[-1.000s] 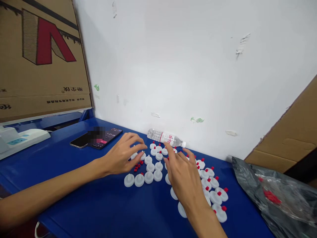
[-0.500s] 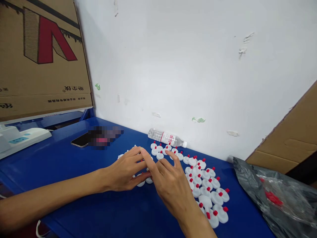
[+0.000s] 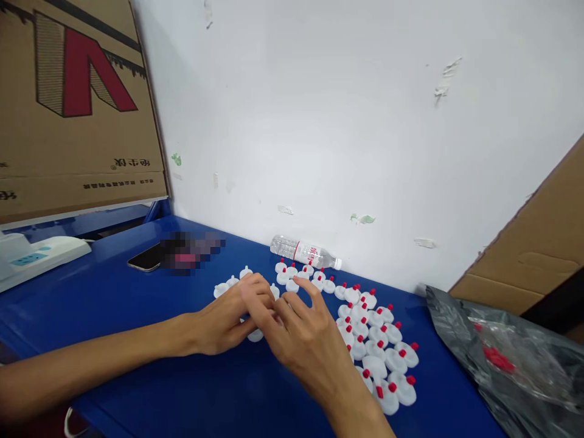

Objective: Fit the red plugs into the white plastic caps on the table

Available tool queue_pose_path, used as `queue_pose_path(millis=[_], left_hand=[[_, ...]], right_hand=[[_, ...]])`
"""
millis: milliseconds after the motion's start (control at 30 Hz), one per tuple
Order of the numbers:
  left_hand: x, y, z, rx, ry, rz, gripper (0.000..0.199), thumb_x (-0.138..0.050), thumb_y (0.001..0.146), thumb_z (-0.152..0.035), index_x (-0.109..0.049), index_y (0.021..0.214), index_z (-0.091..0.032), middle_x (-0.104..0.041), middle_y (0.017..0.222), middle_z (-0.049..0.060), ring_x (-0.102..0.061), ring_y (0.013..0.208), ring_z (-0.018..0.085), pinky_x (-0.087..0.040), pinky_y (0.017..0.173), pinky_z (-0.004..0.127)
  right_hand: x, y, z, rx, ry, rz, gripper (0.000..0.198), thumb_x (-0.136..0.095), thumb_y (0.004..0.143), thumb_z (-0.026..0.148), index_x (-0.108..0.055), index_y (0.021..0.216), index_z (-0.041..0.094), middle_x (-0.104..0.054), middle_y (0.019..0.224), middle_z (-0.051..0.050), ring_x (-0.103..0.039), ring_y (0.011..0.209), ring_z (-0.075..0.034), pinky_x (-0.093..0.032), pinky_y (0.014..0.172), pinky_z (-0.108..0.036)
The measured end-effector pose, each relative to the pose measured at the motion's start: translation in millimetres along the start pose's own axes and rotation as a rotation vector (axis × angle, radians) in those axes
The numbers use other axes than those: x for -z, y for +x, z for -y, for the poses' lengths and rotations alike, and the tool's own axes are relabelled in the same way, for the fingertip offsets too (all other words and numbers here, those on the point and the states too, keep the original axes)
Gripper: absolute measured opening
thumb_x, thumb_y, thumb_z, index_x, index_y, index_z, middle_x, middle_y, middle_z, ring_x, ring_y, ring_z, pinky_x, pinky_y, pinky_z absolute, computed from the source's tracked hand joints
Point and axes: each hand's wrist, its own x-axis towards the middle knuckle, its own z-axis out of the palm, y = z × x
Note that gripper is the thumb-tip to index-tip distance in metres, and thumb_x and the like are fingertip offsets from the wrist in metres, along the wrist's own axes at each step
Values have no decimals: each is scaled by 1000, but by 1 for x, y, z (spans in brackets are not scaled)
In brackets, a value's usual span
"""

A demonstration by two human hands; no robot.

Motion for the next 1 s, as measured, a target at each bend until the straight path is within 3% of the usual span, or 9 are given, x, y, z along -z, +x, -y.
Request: queue_pose_path(millis=[100,200,300,433,567,700,900,1000], left_hand=[[3,3,1,-19,22,-84,20,-43,105,-23,-63,102,-18,-67,102,8,-54,94,21,-40,86,38],[6,5,3,-2,46,-179,18,-45,105,-22,-62,105,-18,-68,99,7,-54,92,21,-39,86,39],[7,4,3,27,66,-218,17,-45,104,-23,-61,104,-18,-67,96,6,-53,88,20,-39,83,38],[8,4,2,8,65,-154,16,-46,104,-26,-57,97,-18,-64,92,5,-51,86,20,-38,81,37],[13,6,2,18,-29,-59,32,-36,108,-31,-52,83,-18,-57,81,2,-47,81,18,-38,78,33],[14,7,4,121,-181,-27,46,-32,108,-44,-49,74,-18,-52,71,-1,-46,74,16,-38,73,31],[11,10,4,324,-665,-45,49,-33,105,-52,-37,68,-20,-41,61,-4,-39,57,12,-37,58,28],[14,12,5,332,-523,-75,46,-31,107,-44,-39,69,-20,-46,63,-2,-44,62,14,-40,64,30]], right_hand=[[-1,-2,-2,-148,-12,43,54,-56,101,26,-40,150,9,-69,102,-8,-63,94,-21,-40,104,-46],[-3,-5,-5,-238,-12,61,44,-58,100,35,-53,139,14,-67,121,-12,-62,110,-25,-40,104,-46],[-5,-7,-7,-234,11,46,25,-56,101,27,-63,123,16,-70,116,-9,-65,103,-23,-40,103,-45],[-5,-8,-5,-212,61,33,18,-55,101,22,-64,115,16,-72,105,-6,-67,93,-20,-41,103,-43],[-5,-8,-3,-191,99,68,19,-53,102,22,-64,116,16,-72,103,-6,-67,93,-19,-39,105,-42],[-6,-7,-3,-178,93,52,20,-50,103,23,-63,117,18,-73,103,-7,-67,90,-18,-38,104,-42],[-2,-10,-12,-157,-6,16,34,-48,95,1,-64,118,22,-72,117,-6,-67,91,-17,-38,103,-42],[-2,-13,-18,-189,-46,8,30,-55,95,7,-65,119,23,-72,117,-5,-67,93,-19,-38,102,-42]])
